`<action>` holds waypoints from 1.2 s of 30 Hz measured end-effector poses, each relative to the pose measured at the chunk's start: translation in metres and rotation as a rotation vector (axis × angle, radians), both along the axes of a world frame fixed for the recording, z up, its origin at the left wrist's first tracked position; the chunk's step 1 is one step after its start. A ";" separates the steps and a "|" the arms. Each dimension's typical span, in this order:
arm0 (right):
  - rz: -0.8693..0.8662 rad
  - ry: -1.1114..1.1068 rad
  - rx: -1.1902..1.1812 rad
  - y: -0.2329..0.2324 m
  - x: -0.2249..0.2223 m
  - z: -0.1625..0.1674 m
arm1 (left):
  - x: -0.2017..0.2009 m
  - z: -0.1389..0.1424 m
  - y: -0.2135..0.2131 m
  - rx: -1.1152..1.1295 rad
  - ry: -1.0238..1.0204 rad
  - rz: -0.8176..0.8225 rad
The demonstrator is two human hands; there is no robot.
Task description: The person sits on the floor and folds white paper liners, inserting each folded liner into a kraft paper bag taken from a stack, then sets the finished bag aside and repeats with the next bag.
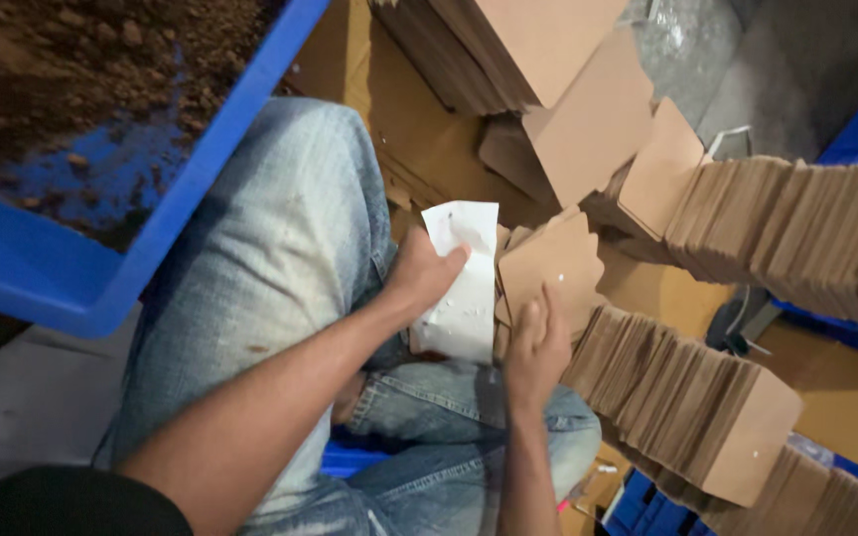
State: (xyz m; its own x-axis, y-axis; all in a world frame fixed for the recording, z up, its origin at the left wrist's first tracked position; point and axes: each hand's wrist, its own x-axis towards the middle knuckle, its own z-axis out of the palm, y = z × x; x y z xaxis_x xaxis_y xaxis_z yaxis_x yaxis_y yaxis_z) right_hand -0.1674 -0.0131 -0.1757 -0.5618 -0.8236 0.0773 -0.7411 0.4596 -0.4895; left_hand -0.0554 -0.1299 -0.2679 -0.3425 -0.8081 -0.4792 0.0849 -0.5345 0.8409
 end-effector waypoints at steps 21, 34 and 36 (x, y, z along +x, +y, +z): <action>-0.058 -0.444 -0.021 -0.119 -0.002 0.035 | -0.005 0.002 0.006 -0.032 -0.091 0.025; 0.460 0.620 -0.243 -0.335 -0.045 0.015 | 0.000 -0.006 0.004 0.060 -0.046 -0.017; 0.472 0.456 -0.177 -0.319 -0.040 0.010 | 0.001 -0.004 0.002 0.021 -0.057 -0.003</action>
State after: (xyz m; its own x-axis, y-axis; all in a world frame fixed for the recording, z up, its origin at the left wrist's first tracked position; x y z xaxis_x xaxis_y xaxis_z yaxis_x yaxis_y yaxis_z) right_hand -0.2076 -0.3321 -0.1660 -0.0248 -0.9256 0.3778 -0.9927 -0.0217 -0.1185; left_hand -0.0546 -0.1276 -0.2720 -0.3170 -0.7968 -0.5144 0.0356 -0.5520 0.8331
